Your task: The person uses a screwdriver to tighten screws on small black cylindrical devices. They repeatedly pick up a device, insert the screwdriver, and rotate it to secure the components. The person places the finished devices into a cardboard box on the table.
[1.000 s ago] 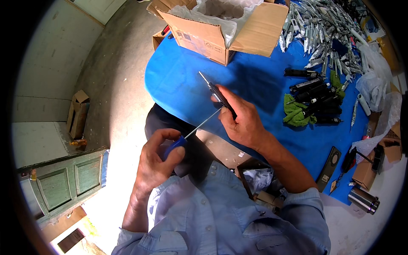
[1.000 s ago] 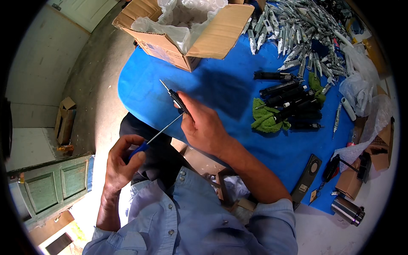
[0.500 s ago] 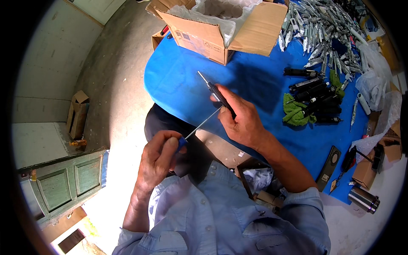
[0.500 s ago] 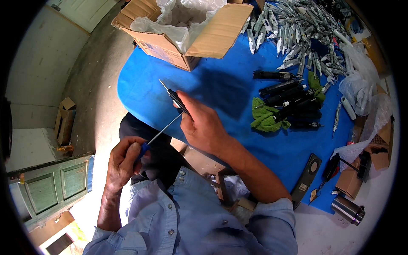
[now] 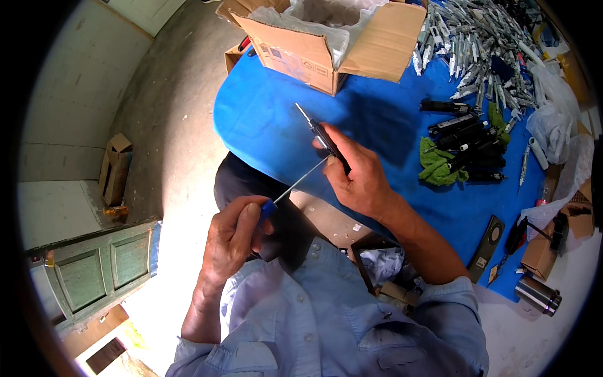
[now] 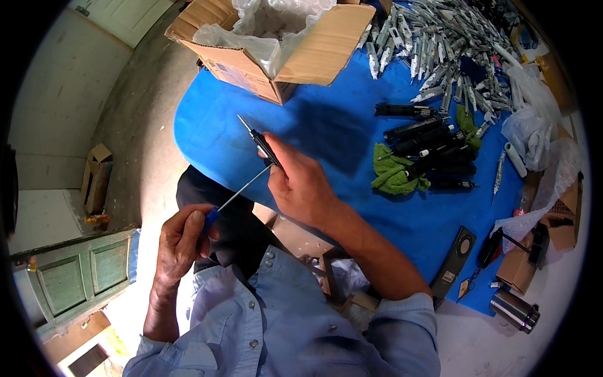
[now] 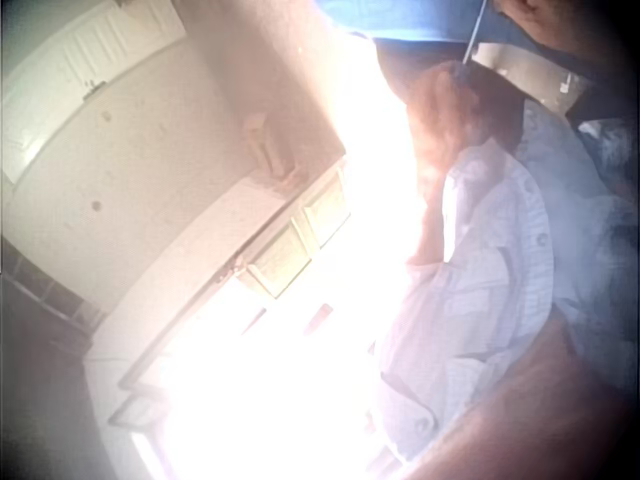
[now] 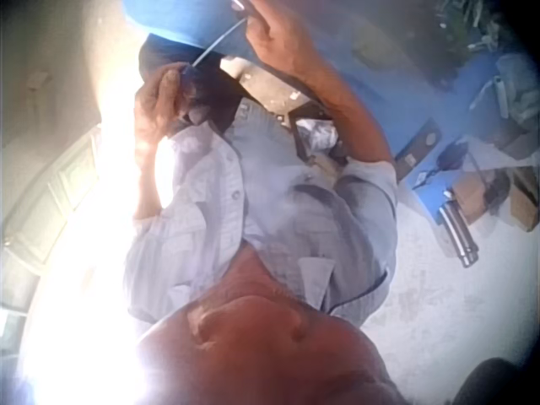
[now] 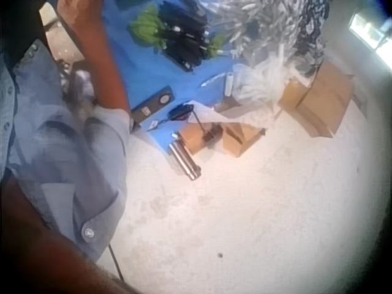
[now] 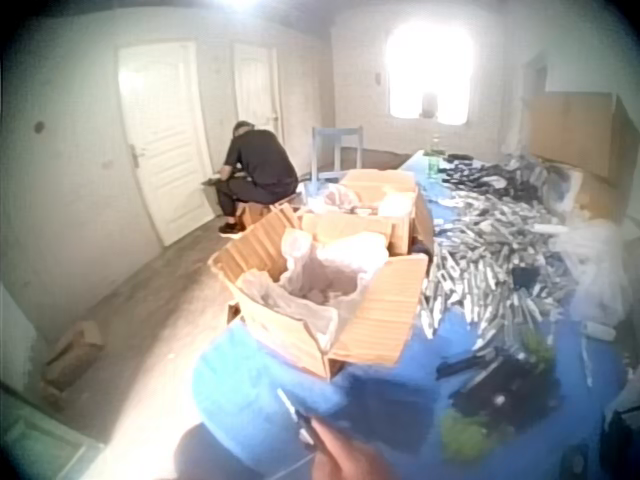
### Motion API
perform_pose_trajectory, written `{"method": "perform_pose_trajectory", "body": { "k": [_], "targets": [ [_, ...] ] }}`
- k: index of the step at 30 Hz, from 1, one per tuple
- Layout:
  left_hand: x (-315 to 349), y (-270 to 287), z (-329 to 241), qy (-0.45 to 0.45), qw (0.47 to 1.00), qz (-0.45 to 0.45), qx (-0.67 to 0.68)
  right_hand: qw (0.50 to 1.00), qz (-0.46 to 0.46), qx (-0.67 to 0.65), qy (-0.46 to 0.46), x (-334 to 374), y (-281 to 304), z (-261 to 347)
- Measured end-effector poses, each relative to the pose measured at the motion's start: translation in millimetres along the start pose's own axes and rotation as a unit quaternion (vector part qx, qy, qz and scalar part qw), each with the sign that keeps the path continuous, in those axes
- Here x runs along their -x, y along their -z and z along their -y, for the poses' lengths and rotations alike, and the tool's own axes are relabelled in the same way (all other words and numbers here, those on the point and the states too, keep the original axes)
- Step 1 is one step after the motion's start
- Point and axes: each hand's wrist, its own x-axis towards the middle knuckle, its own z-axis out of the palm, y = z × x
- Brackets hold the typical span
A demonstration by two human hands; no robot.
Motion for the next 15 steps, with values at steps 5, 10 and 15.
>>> {"method": "perform_pose_trajectory", "body": {
  "k": [5, 10, 15],
  "targets": [
    [-2, -5, 10, -0.048, 0.997, -0.036, -0.050, 1.000, 0.000, 0.022, 0.012, 0, -1, 0],
    [0, -3, 3, -0.023, 0.998, -0.024, -0.058, 1.000, -0.001, 0.017, 0.015, 0, 0, -2],
    [3, -3, -1, 0.032, 0.999, -0.031, -0.007, 0.998, 0.015, -0.034, -0.041, 1, 3, 0]
  ]
}}
